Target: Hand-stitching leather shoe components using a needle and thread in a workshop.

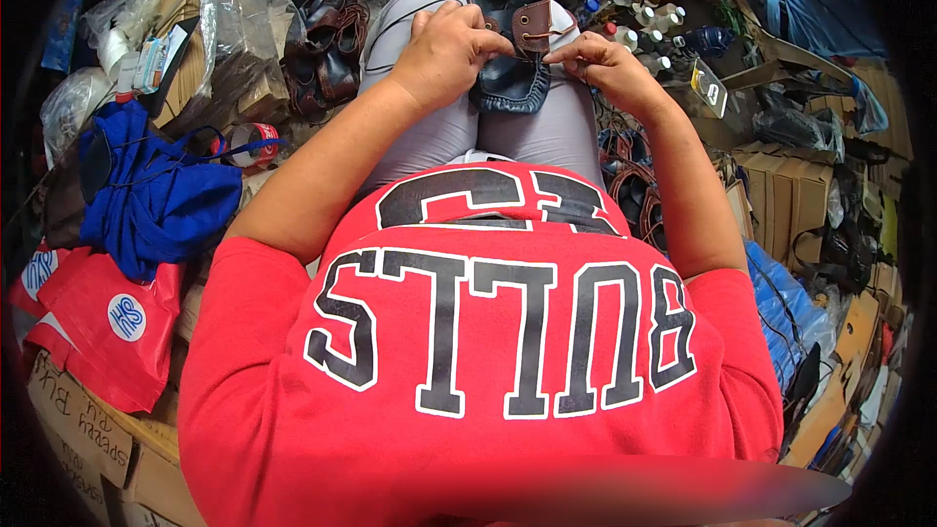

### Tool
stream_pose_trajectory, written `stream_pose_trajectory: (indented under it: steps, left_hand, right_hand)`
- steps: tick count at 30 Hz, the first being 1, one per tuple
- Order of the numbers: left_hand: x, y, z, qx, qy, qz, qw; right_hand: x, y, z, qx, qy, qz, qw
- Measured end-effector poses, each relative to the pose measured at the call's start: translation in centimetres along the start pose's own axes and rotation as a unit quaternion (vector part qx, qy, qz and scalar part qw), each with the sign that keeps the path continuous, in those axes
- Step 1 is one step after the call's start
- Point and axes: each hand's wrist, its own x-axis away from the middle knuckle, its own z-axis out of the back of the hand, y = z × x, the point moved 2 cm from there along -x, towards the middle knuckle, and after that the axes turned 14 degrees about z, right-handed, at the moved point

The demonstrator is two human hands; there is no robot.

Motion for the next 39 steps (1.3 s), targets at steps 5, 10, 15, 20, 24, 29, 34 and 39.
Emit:
stream_pose_trajectory:
  steps: [5, 10, 15, 20, 24, 29, 34, 39]
  left_hand:
    - [-0.2, 0.3, -0.1, 0.0, 0.008, -0.021, 1.0]
    - [-1.8, 0.6, 0.0, 0.019, -0.004, -0.066, 0.998]
    - [-0.8, 1.9, 0.9, -0.03, 0.014, -0.107, 0.994]
    - [0.6, 1.5, 0.6, 0.018, -0.02, 0.063, 0.998]
    - [-0.1, 2.1, 0.0, -0.007, -0.062, 0.144, 0.988]
    - [-1.0, 2.7, -0.9, -0.004, -0.092, 0.193, 0.977]
    - [-2.0, 2.5, -1.4, 0.059, -0.147, 0.21, 0.965]
    - [-2.4, 2.9, -0.1, -0.026, -0.109, 0.104, 0.988]
  right_hand:
    - [0.0, 0.6, 0.0, 0.007, -0.003, 0.017, 1.0]
    - [-0.1, 0.9, 0.2, -0.025, 0.014, 0.042, 0.999]
    - [0.5, 0.2, -0.6, -0.013, 0.034, 0.017, 0.999]
    - [0.9, 0.0, -1.5, -0.09, 0.083, -0.005, 0.992]
    - [0.8, 0.2, -2.0, -0.168, 0.113, -0.024, 0.979]
    - [0.3, 0.6, -1.9, -0.155, 0.119, -0.017, 0.981]
    - [-0.6, -0.8, -1.5, -0.07, 0.097, -0.022, 0.993]
    - [-1.3, -0.7, -1.3, -0.059, 0.024, -0.015, 0.998]
